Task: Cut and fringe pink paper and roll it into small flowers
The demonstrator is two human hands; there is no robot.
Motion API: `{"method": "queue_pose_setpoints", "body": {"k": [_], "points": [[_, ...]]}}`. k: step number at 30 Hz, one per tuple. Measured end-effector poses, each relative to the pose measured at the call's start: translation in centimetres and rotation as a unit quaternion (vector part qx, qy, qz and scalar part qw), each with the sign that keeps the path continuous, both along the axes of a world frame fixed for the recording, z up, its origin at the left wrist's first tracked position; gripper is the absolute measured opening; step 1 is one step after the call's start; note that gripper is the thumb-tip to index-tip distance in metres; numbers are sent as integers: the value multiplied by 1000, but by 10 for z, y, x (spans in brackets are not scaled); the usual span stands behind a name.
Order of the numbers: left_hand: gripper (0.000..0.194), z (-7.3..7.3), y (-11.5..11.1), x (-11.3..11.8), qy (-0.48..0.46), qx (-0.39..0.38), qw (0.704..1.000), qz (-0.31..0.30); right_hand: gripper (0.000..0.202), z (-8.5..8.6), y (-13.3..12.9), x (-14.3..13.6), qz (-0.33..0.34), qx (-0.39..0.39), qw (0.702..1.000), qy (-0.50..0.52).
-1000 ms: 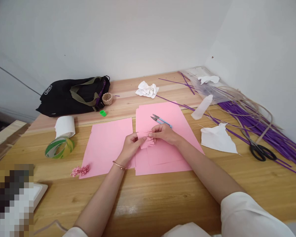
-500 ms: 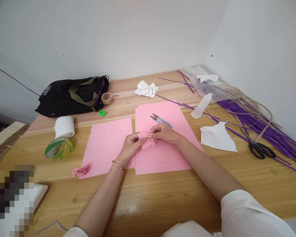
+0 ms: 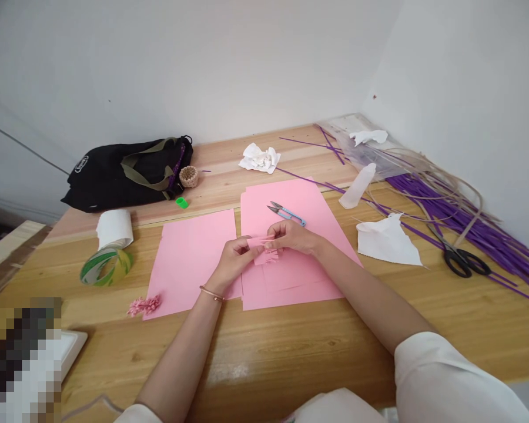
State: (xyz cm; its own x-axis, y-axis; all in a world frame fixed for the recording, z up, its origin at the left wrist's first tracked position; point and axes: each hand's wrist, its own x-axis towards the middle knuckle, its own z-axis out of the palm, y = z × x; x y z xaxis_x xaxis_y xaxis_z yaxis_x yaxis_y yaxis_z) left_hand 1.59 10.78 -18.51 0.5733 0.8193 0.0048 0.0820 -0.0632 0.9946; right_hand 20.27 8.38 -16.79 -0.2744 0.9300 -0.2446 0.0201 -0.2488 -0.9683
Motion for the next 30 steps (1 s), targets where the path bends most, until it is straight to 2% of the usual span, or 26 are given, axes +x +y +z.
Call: {"method": "queue_pose_setpoints", "body": {"k": [8, 15, 23, 30], "points": [[29, 2, 1, -1, 7, 28, 1000, -13, 36, -2, 1, 2, 18, 0, 1000, 2], [32, -3, -1, 0, -21, -32, 999, 35, 48, -8, 4, 8, 61, -3, 994, 88], [28, -7, 0, 2, -18, -27, 998, 58, 28, -11, 3, 4, 12, 16, 998, 55], [27, -10, 1, 2, -24, -27, 998, 60, 26, -13, 3, 6, 5, 21, 998, 58]]}}
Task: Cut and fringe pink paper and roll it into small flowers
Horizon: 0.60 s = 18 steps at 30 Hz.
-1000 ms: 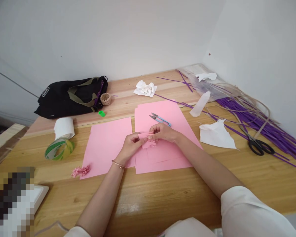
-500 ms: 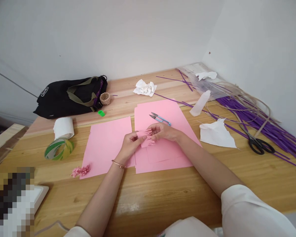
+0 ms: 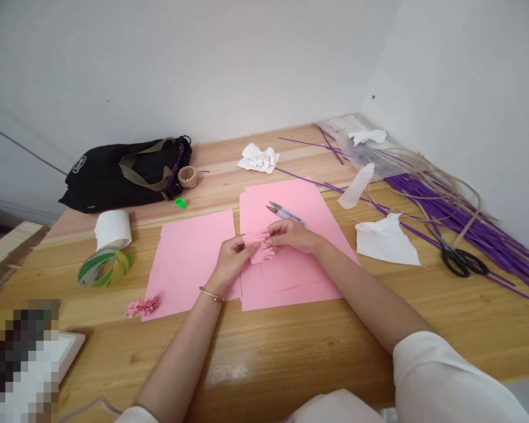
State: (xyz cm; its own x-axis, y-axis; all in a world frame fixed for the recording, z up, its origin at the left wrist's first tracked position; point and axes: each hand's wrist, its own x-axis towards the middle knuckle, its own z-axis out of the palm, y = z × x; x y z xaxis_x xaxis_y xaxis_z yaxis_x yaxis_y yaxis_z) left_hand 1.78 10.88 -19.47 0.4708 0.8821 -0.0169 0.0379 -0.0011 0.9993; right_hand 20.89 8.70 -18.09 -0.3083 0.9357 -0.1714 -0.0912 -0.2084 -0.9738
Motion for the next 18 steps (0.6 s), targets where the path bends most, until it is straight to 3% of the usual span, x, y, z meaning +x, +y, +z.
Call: {"method": "queue_pose_setpoints", "body": {"k": [18], "points": [[25, 6, -2, 0, 7, -1, 1000, -7, 28, -1, 0, -4, -46, 6, 999, 1]]}}
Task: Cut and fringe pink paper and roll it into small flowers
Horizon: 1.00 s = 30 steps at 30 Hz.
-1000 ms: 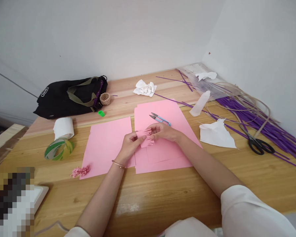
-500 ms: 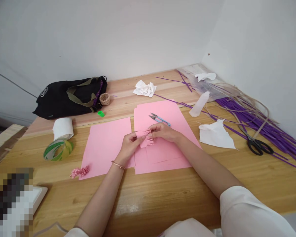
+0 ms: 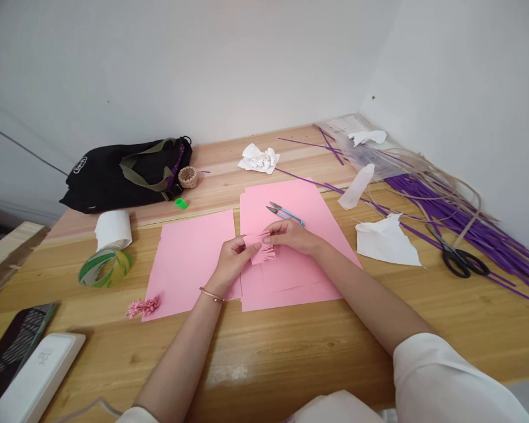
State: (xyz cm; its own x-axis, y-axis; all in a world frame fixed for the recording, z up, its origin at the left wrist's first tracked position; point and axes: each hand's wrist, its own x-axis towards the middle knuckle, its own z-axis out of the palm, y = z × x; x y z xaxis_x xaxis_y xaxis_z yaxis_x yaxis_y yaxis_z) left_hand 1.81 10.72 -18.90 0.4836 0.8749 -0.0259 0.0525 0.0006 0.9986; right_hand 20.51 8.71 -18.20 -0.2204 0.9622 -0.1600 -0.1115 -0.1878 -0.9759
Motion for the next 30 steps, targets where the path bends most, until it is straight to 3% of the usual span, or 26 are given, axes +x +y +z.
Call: {"method": "queue_pose_setpoints", "body": {"k": [18, 30], "points": [[23, 0, 0, 1, 7, 1, 1000, 4, 21, 1, 1, -1, -9, -10, 1000, 9], [24, 0, 0, 0, 4, 7, 1000, 3, 28, 2, -1, -1, 18, -5, 1000, -1]]}}
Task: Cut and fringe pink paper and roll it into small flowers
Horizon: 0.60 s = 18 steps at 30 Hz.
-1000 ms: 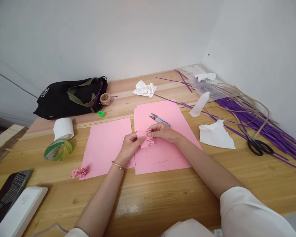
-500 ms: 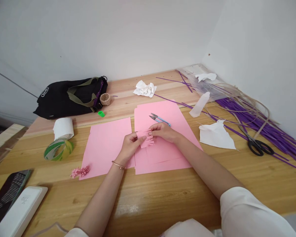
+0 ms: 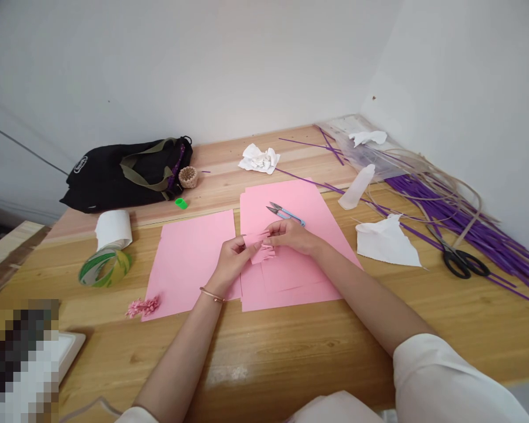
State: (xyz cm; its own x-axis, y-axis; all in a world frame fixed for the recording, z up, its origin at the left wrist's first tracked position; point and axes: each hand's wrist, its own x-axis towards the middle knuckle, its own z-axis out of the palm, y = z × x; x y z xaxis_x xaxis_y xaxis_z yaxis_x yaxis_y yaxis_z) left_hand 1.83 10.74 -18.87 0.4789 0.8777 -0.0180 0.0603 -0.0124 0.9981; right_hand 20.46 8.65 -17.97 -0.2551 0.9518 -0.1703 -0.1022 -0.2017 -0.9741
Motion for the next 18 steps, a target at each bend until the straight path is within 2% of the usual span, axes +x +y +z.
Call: {"method": "queue_pose_setpoints", "body": {"k": [7, 18], "points": [[25, -1, 0, 0, -7, -3, 1000, 3, 28, 1, 0, -1, -16, -11, 1000, -10], [25, -3, 1, -1, -20, -24, 1000, 4, 22, -6, 3, 3, -15, -10, 999, 30]]}}
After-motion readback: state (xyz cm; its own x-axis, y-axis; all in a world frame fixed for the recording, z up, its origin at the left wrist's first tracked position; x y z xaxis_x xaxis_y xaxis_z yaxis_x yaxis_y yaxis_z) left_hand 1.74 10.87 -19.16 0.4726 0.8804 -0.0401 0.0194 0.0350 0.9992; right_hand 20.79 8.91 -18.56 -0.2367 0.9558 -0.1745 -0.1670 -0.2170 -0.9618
